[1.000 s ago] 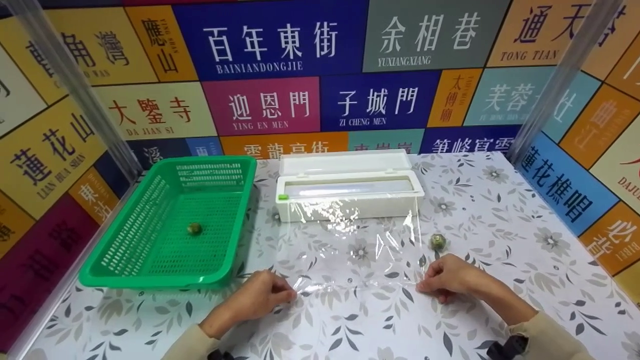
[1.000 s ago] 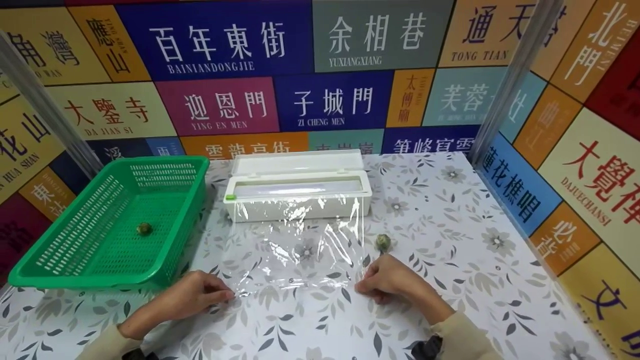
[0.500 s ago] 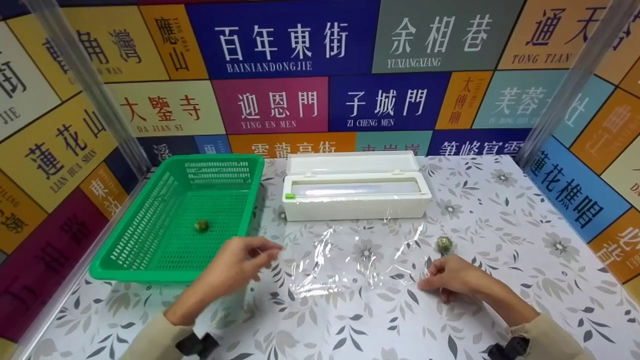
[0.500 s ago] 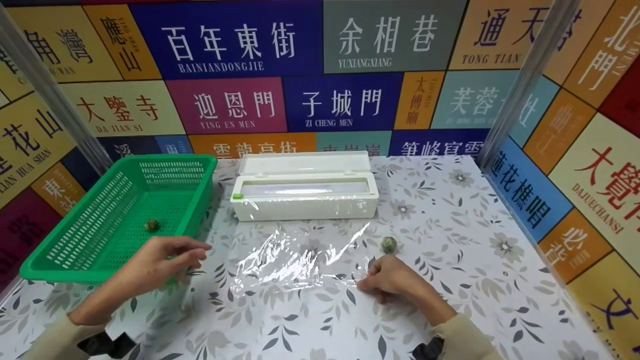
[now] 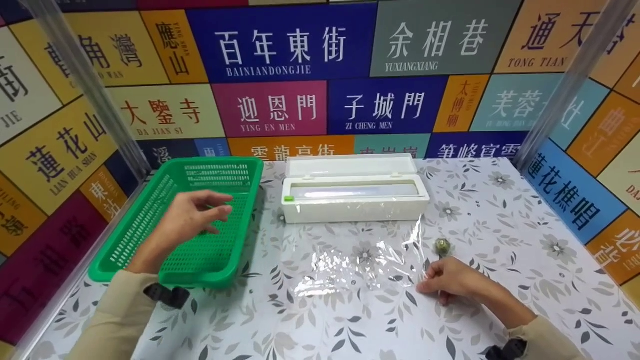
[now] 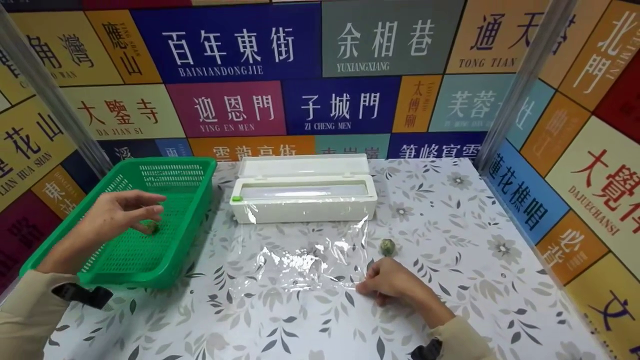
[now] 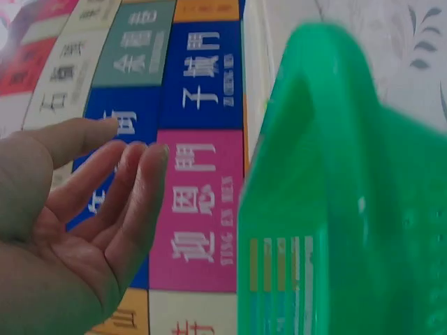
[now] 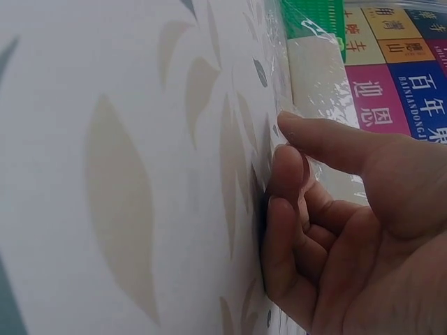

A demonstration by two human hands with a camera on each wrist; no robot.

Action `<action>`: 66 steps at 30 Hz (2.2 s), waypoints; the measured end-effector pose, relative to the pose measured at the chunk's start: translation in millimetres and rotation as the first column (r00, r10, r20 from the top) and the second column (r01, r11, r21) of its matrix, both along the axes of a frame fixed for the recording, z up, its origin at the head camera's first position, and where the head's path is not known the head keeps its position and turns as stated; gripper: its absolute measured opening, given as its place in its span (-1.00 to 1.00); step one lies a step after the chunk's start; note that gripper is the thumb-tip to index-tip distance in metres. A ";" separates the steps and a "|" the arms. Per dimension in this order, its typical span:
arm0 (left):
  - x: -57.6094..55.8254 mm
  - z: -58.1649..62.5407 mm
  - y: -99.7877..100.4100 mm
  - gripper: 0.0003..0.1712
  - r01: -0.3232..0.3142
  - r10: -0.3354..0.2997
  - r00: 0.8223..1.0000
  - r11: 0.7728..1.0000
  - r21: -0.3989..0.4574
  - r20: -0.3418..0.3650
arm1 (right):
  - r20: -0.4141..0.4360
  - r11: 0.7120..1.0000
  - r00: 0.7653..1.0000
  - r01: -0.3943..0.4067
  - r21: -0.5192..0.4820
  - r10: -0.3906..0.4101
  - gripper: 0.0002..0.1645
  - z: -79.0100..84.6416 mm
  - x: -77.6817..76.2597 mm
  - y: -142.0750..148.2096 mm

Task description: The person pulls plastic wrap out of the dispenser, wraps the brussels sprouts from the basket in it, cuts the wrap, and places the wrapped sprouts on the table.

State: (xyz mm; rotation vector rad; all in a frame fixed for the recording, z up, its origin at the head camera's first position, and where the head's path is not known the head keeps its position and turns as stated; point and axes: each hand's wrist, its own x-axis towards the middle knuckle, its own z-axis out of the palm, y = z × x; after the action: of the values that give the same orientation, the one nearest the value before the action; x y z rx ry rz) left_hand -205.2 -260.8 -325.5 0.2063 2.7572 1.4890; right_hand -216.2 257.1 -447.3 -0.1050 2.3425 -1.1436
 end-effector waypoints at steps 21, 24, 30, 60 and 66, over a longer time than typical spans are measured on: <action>-55.2 -16.5 -76.7 -0.34 -0.052 0.042 0.997 0.985 0.167 0.065 | -0.022 1.000 1.000 -0.022 -0.019 0.022 -0.70 -1.9 0.6 2.2; -57.3 -23.0 -90.9 -0.30 -0.082 0.070 0.994 0.986 0.144 0.090 | -0.027 1.000 0.999 -0.022 -0.010 0.022 -0.70 -1.9 0.5 1.3; -60.7 -42.0 -105.7 -0.15 -0.092 0.068 0.978 0.989 0.117 0.195 | -0.032 1.000 0.999 -0.021 0.003 0.021 -0.69 -2.0 -0.6 0.2; -77.9 -76.6 -100.7 -0.13 -0.195 0.203 0.785 0.978 -0.077 0.585 | -0.056 0.999 0.998 -0.032 -0.022 0.031 -0.68 -5.3 1.8 5.4; -79.4 -84.3 -90.8 -0.48 -0.254 0.257 0.742 0.962 -0.096 0.619 | -0.047 0.999 0.999 -0.025 -0.023 0.024 -0.69 -3.4 3.7 4.2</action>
State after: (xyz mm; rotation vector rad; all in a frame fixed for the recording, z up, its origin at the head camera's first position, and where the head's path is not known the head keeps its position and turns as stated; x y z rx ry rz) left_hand -284.6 -351.5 -409.7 -0.5959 2.2854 1.2733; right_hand -212.5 261.3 -450.6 -0.1698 2.3630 -1.1687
